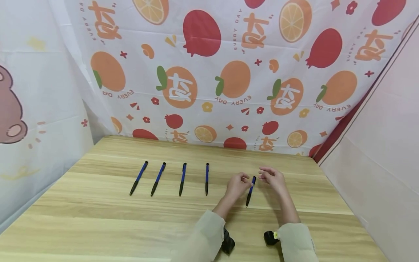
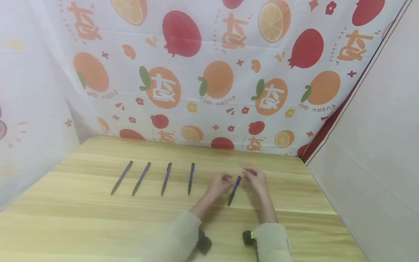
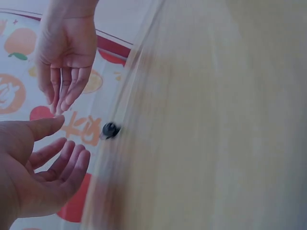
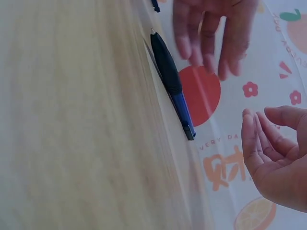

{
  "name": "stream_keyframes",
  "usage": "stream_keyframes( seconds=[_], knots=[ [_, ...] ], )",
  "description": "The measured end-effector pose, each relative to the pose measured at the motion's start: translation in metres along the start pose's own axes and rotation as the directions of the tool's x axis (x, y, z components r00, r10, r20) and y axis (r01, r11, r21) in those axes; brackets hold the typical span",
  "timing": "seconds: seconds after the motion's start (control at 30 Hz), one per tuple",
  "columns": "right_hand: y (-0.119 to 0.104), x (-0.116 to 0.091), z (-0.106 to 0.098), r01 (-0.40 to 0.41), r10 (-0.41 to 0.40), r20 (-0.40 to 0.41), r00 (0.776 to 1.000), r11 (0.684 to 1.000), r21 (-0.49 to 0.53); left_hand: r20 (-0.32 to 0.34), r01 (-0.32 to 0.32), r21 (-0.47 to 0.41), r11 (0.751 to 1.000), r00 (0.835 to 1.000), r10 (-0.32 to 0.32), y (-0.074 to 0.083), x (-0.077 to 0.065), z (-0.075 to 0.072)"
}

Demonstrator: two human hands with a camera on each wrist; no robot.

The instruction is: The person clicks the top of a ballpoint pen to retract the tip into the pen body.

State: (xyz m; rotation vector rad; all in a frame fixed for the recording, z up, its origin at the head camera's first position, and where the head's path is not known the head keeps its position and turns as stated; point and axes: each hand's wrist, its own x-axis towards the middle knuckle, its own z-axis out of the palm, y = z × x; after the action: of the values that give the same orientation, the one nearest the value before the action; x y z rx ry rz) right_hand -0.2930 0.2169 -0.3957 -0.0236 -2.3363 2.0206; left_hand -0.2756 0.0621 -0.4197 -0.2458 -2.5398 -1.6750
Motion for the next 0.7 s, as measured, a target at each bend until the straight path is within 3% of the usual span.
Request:
stream_keyframes(
  seconds=[0.23, 0.47, 0.7],
  knots=[
    [0.006, 0.003, -0.006, -0.004, 0.004, -0.011, 1.0, 1.0, 0.027, 0.007, -0.044, 0.048, 0.998, 0.999, 0.043, -0.005, 0.0, 0.014],
    [0.018, 0.006, -0.007, -0.021, 0.021, -0.01, 1.0, 1.0, -0.018, 0.0, -0.058, 0.07, 0.996, 0.998, 0.059, -0.018, -0.001, 0.026],
    [0.018, 0.007, -0.009, -0.025, 0.025, -0.038, 0.999, 1.0, 0.005, -0.028, -0.092, 0.092, 0.991, 0.995, 0.095, -0.024, -0.001, 0.031]
  ],
)
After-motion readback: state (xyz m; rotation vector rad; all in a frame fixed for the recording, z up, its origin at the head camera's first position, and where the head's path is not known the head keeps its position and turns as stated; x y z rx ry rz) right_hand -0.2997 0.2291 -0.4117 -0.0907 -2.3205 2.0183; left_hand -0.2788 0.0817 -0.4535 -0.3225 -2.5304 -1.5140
